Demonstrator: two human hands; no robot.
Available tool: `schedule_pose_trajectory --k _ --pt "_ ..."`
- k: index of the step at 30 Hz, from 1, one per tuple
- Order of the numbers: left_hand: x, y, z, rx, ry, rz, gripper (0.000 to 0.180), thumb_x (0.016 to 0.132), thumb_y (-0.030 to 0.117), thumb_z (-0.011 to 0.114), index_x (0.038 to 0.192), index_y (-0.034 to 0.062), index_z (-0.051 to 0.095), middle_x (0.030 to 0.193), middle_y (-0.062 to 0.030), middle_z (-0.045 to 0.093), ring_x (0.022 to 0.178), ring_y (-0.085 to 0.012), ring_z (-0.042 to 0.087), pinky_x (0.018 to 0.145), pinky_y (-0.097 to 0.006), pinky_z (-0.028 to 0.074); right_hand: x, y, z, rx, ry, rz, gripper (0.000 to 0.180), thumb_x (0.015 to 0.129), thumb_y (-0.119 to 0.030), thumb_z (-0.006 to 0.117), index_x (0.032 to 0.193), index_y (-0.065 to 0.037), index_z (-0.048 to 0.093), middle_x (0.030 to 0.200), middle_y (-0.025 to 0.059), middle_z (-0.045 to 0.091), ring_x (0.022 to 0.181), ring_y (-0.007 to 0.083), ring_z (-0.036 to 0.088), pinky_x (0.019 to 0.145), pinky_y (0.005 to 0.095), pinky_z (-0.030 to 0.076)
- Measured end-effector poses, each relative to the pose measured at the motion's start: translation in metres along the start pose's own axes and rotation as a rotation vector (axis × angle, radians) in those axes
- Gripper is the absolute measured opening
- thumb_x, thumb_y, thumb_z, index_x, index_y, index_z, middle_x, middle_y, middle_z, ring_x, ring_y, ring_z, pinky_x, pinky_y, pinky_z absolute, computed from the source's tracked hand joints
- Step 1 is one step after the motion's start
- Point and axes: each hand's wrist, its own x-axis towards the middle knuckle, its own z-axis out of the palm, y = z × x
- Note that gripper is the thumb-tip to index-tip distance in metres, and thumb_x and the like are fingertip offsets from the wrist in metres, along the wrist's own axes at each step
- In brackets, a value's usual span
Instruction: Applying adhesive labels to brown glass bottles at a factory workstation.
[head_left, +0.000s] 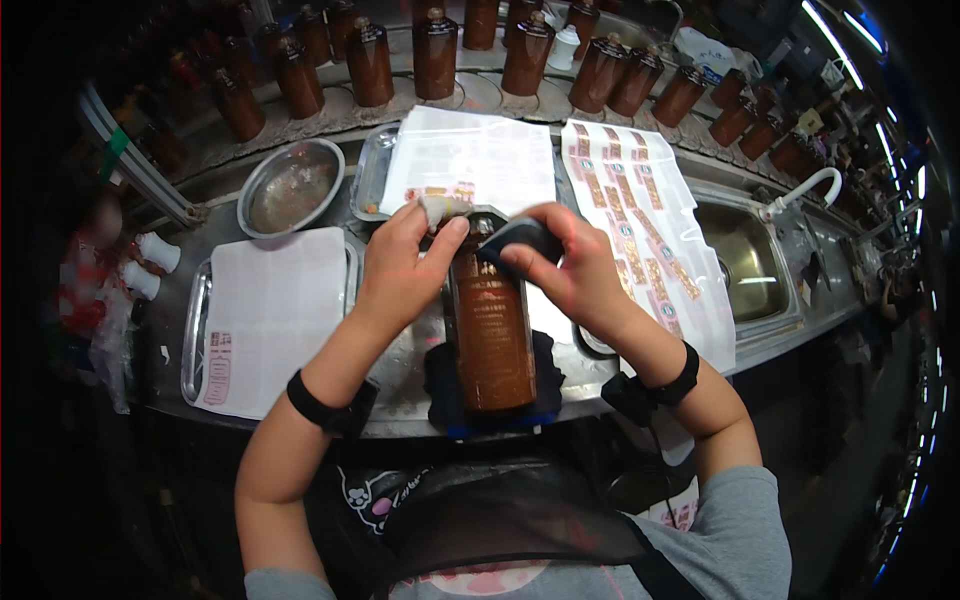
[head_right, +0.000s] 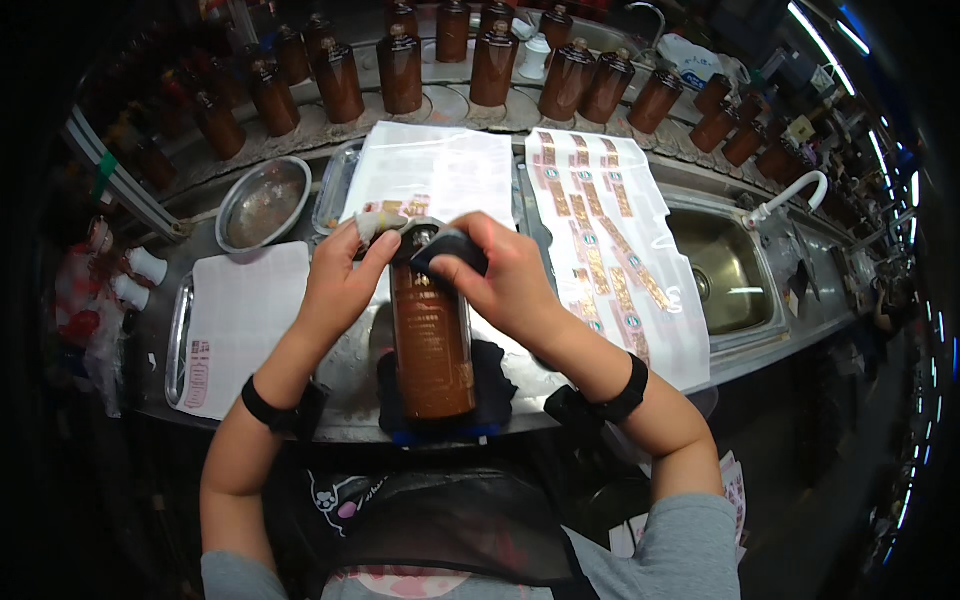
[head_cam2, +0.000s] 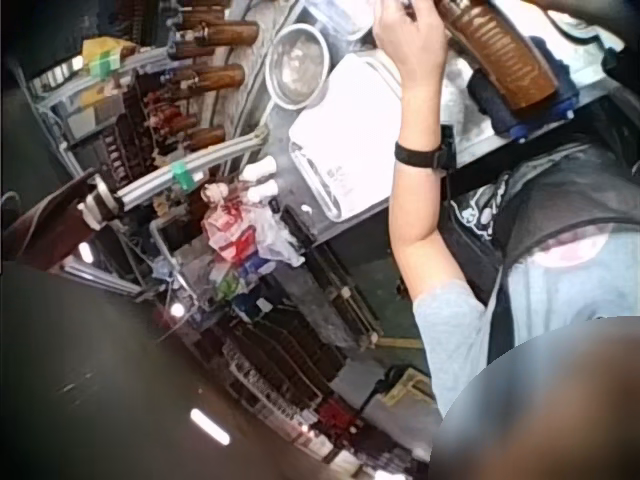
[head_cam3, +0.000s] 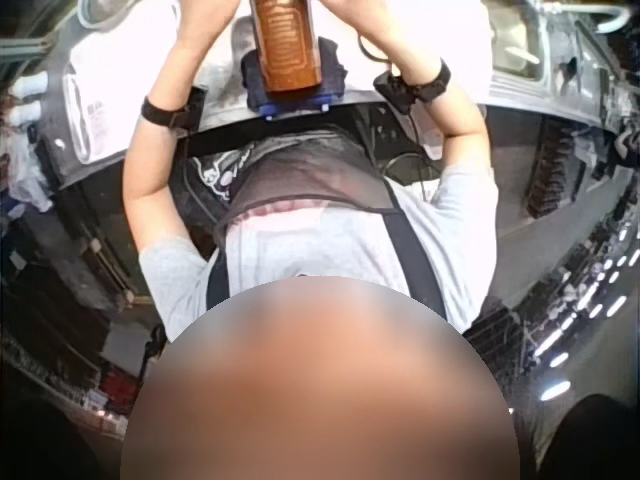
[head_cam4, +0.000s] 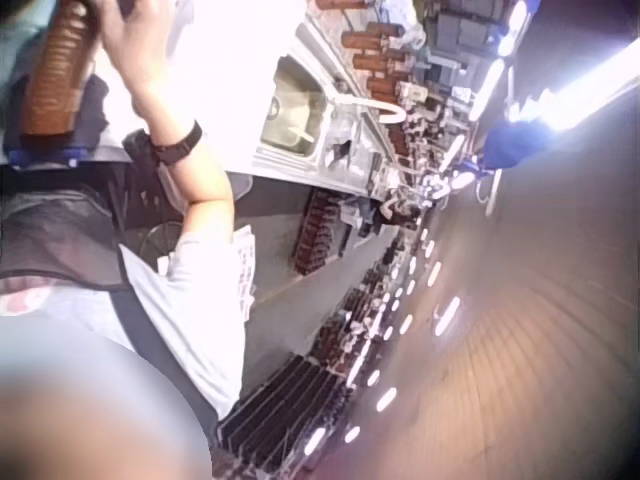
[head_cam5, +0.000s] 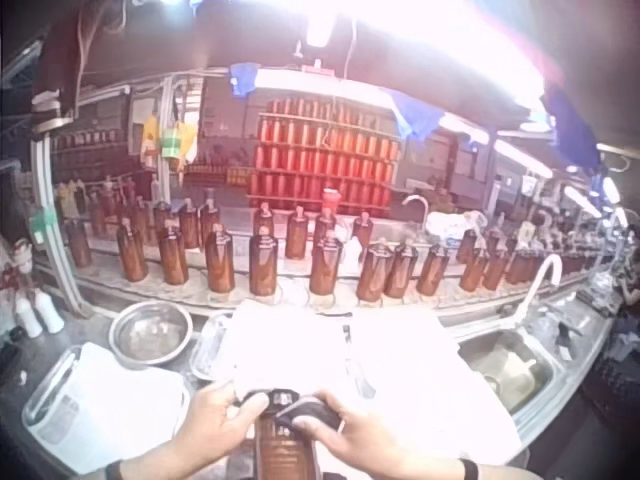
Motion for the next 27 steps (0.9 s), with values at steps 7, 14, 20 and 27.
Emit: schedule_pose_trajectory --k 7,14,20,27 --pt "0.016 -0.009 0.010 0.030 -0.271 -0.283 0.035 0.100 0.028 0.062 0.116 -0.0021 0.069 0.097 -0.0050 0.073 0.088 -0.0086 0.063 0.081 -0.026 0.050 -0.022 0.013 -0.044 0.562 0.148 0.530 0.008 0.089 -0.008 0.065 0.094 -0.002 0.067 0.086 0.0009 0.066 0.076 0.0072 0.059 0.066 0.0203 0.046" --pt "0.020 -0.015 0.012 0.065 -0.349 -0.325 0.065 0.094 0.057 0.051 0.116 -0.0028 0.062 0.109 -0.0293 0.068 0.107 -0.0448 0.065 0.094 -0.046 0.050 -0.081 -0.055 -0.014 -0.251 -0.309 0.056 0.098 0.071 -0.028 0.087 0.151 -0.003 0.035 0.130 0.0180 0.060 0.110 0.0303 0.065 0.087 0.0359 0.053" --pt "0.013 -0.062 0.042 0.493 -0.322 0.141 0.030 0.090 0.027 0.055 0.115 0.0102 0.059 0.106 -0.0219 0.062 0.107 -0.0429 0.062 0.083 -0.048 0.055 -0.090 -0.055 0.028 -0.260 -0.257 -0.071 0.101 0.066 -0.015 0.087 0.150 0.002 0.034 0.136 0.0234 0.053 0.127 0.0370 0.053 0.107 0.0406 0.042" --pt "-0.077 0.025 -0.100 -0.447 -0.221 -0.324 0.027 0.080 0.026 0.080 0.089 0.0019 0.073 0.078 -0.0031 0.069 0.076 -0.0102 0.062 0.070 -0.028 0.050 -0.111 -0.136 0.000 0.250 -0.511 0.177 0.110 0.066 -0.010 0.088 0.155 0.001 0.025 0.143 0.0196 0.045 0.125 0.0283 0.056 0.089 0.0335 0.057"
